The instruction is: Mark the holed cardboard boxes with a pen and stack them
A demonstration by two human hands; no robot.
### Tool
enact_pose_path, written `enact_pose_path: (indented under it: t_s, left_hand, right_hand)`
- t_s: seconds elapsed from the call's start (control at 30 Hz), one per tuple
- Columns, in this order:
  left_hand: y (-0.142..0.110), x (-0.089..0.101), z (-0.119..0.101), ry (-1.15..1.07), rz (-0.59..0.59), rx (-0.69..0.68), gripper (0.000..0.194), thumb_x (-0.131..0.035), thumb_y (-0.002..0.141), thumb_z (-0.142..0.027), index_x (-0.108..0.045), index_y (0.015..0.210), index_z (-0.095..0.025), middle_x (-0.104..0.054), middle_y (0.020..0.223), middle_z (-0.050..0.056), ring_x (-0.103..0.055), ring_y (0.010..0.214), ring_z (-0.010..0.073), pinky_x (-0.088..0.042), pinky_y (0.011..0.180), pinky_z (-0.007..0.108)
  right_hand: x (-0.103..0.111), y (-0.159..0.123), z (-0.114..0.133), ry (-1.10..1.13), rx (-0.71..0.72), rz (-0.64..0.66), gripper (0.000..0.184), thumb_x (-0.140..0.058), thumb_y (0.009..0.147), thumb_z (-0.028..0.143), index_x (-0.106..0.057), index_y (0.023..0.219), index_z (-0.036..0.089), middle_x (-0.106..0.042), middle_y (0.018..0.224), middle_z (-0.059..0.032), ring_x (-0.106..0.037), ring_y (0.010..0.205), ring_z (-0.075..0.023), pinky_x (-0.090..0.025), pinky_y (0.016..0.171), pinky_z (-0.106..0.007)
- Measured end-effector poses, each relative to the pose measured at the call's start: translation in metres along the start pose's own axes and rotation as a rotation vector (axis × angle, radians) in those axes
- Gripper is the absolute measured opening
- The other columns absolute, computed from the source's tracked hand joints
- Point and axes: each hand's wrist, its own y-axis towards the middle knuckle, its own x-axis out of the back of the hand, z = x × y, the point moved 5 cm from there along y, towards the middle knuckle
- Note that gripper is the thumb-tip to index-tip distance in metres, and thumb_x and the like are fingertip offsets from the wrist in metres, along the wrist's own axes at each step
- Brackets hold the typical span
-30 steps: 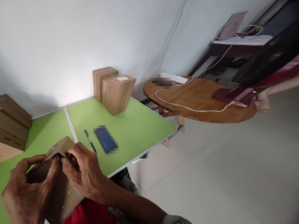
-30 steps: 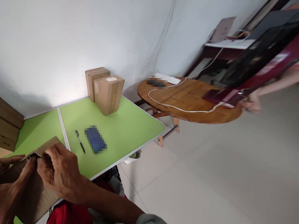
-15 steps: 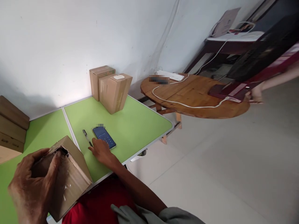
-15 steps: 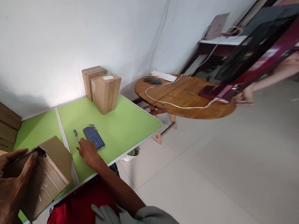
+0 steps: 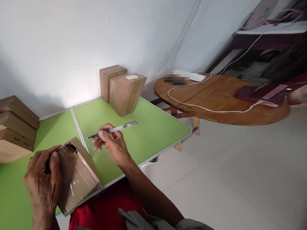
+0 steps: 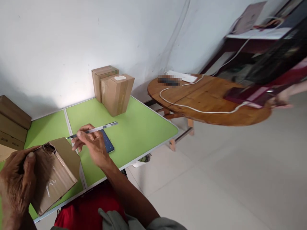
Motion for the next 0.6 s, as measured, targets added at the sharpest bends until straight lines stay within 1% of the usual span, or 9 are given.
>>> enact_pose_path:
  t_s: [0.03, 0.07, 0.13, 0.2, 0.23, 0.3, 0.4, 0.53, 0.6]
  left_hand:
    - [0.0, 0.0, -0.001, -0.008, -0.001, -0.008, 0.032, -0.052, 0.109, -0.042, -0.082, 0.106, -0.033, -0.081, 0.106, 0.006, -0.074, 0.104, 0.0286, -0.057, 0.097, 0.048]
    - [-0.001, 0.001, -0.001, -0.012, -0.012, -0.014, 0.031, -0.052, 0.108, -0.041, -0.082, 0.106, -0.032, -0.081, 0.105, 0.006, -0.074, 0.103, 0.0283, -0.056, 0.096, 0.048]
    - [-0.002, 0.001, -0.001, -0.022, -0.023, -0.005, 0.032, -0.053, 0.108, -0.042, -0.083, 0.102, -0.03, -0.08, 0.103, 0.006, -0.074, 0.103, 0.0283, -0.056, 0.096, 0.048]
    - [-0.002, 0.001, 0.0, -0.042, 0.001, 0.023, 0.035, -0.052, 0.11, -0.045, -0.082, 0.1, -0.03, -0.079, 0.102, 0.007, -0.073, 0.103, 0.0287, -0.055, 0.097, 0.049]
    - [-0.002, 0.001, 0.0, -0.054, 0.014, 0.031, 0.036, -0.05, 0.111, -0.047, -0.081, 0.1, -0.031, -0.079, 0.102, 0.007, -0.072, 0.102, 0.0288, -0.054, 0.097, 0.049]
    - [-0.002, 0.001, 0.0, -0.07, 0.029, 0.029, 0.037, -0.049, 0.112, -0.049, -0.081, 0.101, -0.033, -0.078, 0.102, 0.007, -0.071, 0.102, 0.0288, -0.053, 0.097, 0.049]
    - [-0.003, 0.0, 0.0, -0.062, 0.014, 0.002, 0.035, -0.05, 0.112, -0.046, -0.082, 0.103, -0.033, -0.079, 0.103, 0.006, -0.071, 0.101, 0.028, -0.053, 0.096, 0.048]
    - [-0.006, -0.001, -0.001, -0.025, -0.031, -0.052, 0.033, -0.053, 0.112, -0.038, -0.084, 0.109, -0.026, -0.079, 0.101, 0.006, -0.071, 0.096, 0.0259, -0.053, 0.092, 0.043]
    - [-0.008, -0.001, -0.002, -0.023, -0.041, -0.067, 0.034, -0.053, 0.113, -0.037, -0.084, 0.11, -0.023, -0.078, 0.101, 0.006, -0.07, 0.096, 0.0248, -0.053, 0.091, 0.041]
  right_hand:
    - [-0.009, -0.005, 0.012, 0.121, 0.091, 0.025, 0.039, -0.073, 0.102, 0.062, -0.065, 0.101, 0.024, -0.077, 0.082, -0.0007, -0.071, 0.064, -0.0156, -0.053, 0.055, -0.026]
    - [-0.017, -0.009, 0.021, 0.179, 0.169, 0.035, 0.039, -0.08, 0.098, 0.061, -0.069, 0.099, 0.024, -0.077, 0.084, -0.0014, -0.071, 0.067, -0.0159, -0.054, 0.057, -0.027]
    - [-0.032, -0.017, 0.033, 0.128, 0.291, 0.003, 0.031, -0.085, 0.097, 0.052, -0.076, 0.098, 0.023, -0.078, 0.091, -0.0023, -0.073, 0.077, -0.0161, -0.059, 0.067, -0.028]
    - [-0.042, -0.021, 0.038, 0.027, 0.39, -0.04, 0.019, -0.083, 0.1, 0.042, -0.079, 0.099, 0.023, -0.079, 0.096, -0.0026, -0.074, 0.086, -0.0164, -0.062, 0.081, -0.031]
    - [-0.046, -0.022, 0.039, -0.014, 0.426, -0.046, 0.015, -0.081, 0.102, 0.038, -0.08, 0.099, 0.023, -0.079, 0.097, -0.0025, -0.074, 0.089, -0.0165, -0.062, 0.085, -0.032]
    - [-0.05, -0.023, 0.038, -0.07, 0.466, -0.041, 0.011, -0.079, 0.104, 0.033, -0.08, 0.1, 0.023, -0.079, 0.097, -0.0022, -0.074, 0.09, -0.0164, -0.061, 0.086, -0.032]
    - [-0.05, -0.022, 0.037, -0.12, 0.496, -0.036, 0.009, -0.079, 0.105, 0.031, -0.08, 0.101, 0.024, -0.078, 0.098, -0.0022, -0.074, 0.092, -0.0167, -0.061, 0.087, -0.032]
    - [-0.052, -0.022, 0.036, -0.158, 0.506, -0.005, 0.008, -0.079, 0.106, 0.03, -0.079, 0.103, 0.023, -0.077, 0.1, -0.0023, -0.075, 0.095, -0.0171, -0.06, 0.089, -0.032]
    - [-0.052, -0.022, 0.037, -0.19, 0.504, -0.002, 0.012, -0.078, 0.107, 0.034, -0.08, 0.102, 0.023, -0.076, 0.099, -0.0026, -0.073, 0.093, -0.0174, -0.06, 0.087, -0.033]
